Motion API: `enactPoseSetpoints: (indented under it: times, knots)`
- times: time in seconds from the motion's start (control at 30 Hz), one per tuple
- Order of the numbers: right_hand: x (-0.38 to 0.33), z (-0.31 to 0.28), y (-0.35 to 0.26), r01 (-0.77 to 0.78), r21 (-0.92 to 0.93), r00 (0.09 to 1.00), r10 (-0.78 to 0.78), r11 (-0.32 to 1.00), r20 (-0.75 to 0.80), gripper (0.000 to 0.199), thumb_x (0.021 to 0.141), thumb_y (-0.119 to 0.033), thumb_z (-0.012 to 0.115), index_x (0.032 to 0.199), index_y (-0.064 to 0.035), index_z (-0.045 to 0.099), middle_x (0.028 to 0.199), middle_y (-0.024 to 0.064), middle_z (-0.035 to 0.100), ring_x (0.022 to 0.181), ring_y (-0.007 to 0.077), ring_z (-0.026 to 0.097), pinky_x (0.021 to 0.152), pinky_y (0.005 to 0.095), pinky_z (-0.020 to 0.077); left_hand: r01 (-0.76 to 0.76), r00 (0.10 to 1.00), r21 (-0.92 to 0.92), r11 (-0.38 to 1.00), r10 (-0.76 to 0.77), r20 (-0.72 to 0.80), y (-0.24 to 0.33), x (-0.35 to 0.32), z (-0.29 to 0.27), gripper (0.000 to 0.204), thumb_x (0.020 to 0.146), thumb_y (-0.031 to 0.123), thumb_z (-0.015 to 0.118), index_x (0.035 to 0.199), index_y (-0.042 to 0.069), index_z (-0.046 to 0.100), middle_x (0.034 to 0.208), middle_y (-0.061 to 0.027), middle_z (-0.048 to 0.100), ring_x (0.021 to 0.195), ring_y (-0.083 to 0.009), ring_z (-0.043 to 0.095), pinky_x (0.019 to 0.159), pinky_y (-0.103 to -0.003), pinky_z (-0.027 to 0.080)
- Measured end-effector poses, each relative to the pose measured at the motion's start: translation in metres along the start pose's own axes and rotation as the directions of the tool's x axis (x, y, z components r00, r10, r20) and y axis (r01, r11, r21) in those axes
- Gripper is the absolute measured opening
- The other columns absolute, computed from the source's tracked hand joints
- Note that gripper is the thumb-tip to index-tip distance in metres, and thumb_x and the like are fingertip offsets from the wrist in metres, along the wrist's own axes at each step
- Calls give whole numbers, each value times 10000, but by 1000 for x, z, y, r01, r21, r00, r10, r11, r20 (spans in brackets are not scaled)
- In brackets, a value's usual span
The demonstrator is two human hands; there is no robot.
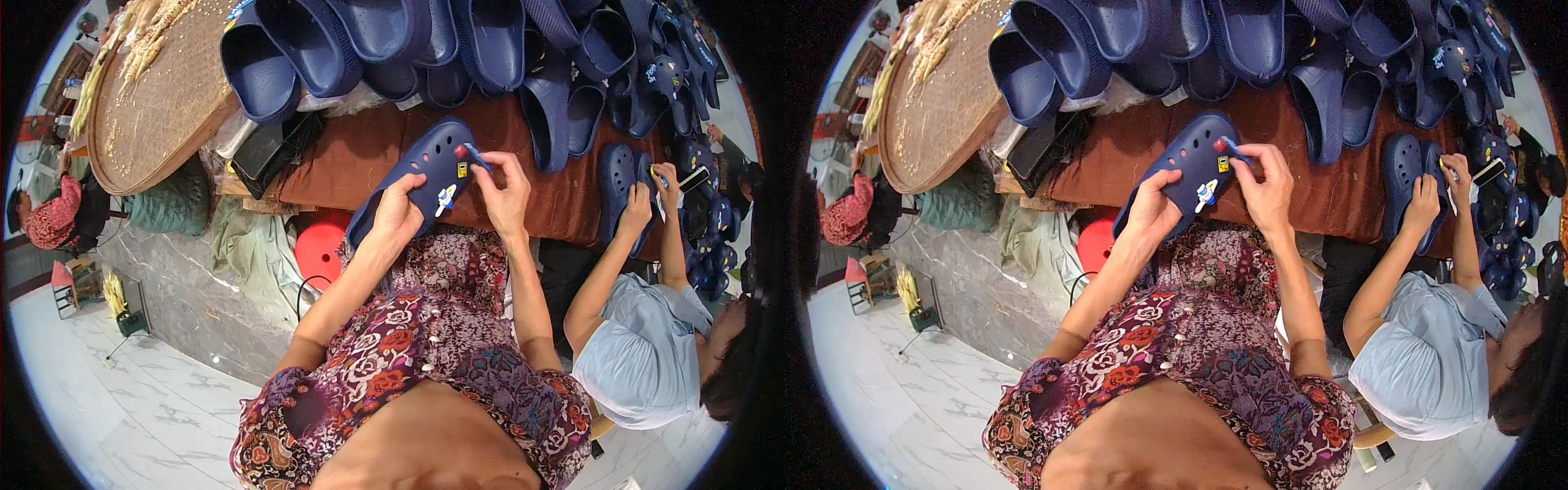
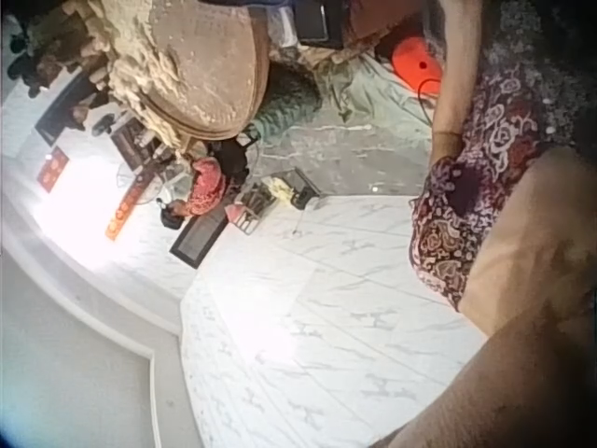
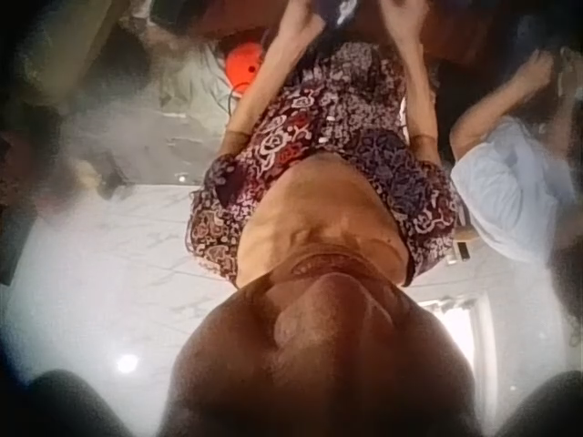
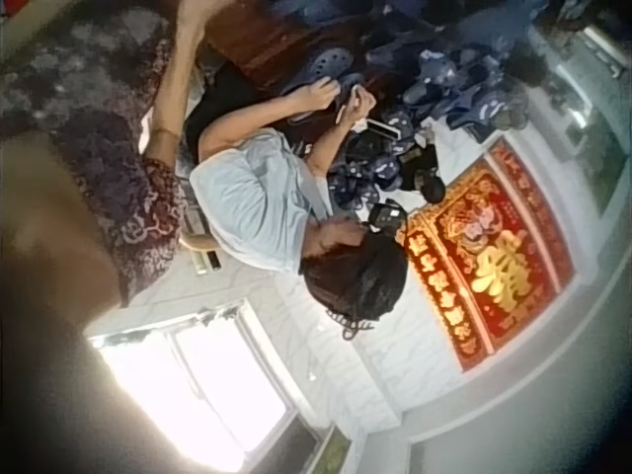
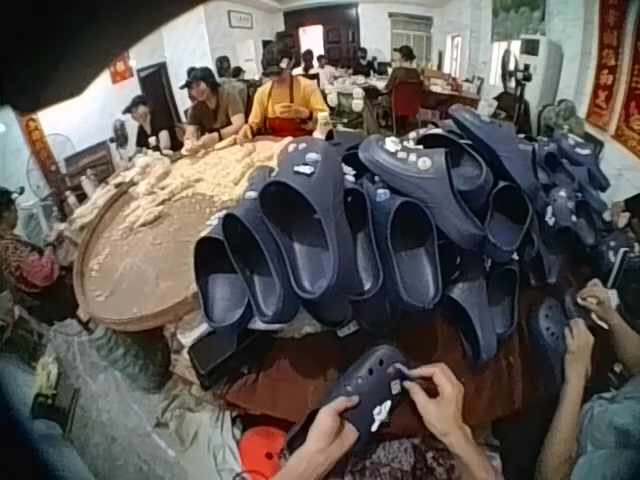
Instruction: Insert decorative plastic charms into the holes of foam clogs.
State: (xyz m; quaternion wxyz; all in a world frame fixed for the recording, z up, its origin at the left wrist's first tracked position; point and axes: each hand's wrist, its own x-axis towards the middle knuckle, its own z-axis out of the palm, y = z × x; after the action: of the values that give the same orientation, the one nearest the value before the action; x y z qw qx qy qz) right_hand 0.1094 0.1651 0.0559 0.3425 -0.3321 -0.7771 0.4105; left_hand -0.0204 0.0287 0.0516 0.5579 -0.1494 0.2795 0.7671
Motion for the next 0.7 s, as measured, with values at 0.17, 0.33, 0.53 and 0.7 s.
enactPoseSetpoints:
  times: [0.17, 0.33, 0.53, 0.7]
  knots:
    - [16, 17, -25, 296, -22, 943, -288, 955, 169, 145, 804, -54, 736, 947, -69, 719, 987, 60, 698, 973, 255, 636, 854, 372, 494, -3, 1000, 88, 996, 6, -25, -5, 5, -2, 320, 891, 0, 558, 1211, 17, 544, 1117, -106, 647, 937, -249, 690, 800, -425, 613]
    - [20, 22, -20, 476, -128, 860, -430, 870, 274, 160, 816, -68, 710, 972, -99, 723, 1006, 33, 706, 990, 255, 628, 866, 385, 479, -29, 997, 205, 978, 43, -66, -4, 7, -8, 290, 902, 42, 615, 1189, 7, 587, 1109, -102, 670, 1008, -215, 673, 923, -384, 569]
    - [13, 27, -19, 497, -103, 847, -455, 862, 276, 201, 822, -37, 693, 1018, -78, 712, 1062, 59, 710, 1072, 272, 622, 916, 403, 483, -131, 983, 327, 936, 164, -76, -5, 6, 2, 285, 939, 230, 715, 1140, 40, 646, 1084, -64, 690, 979, -168, 676, 845, -326, 569]
    - [10, 25, -16, 406, -38, 887, -383, 913, 258, 192, 830, -29, 692, 1020, -47, 715, 1095, 88, 704, 1086, 304, 618, 947, 409, 485, -172, 977, 353, 920, 206, -60, -9, 11, 0, 267, 946, 209, 710, 1135, 33, 645, 1078, -66, 690, 949, -159, 681, 809, -310, 571]
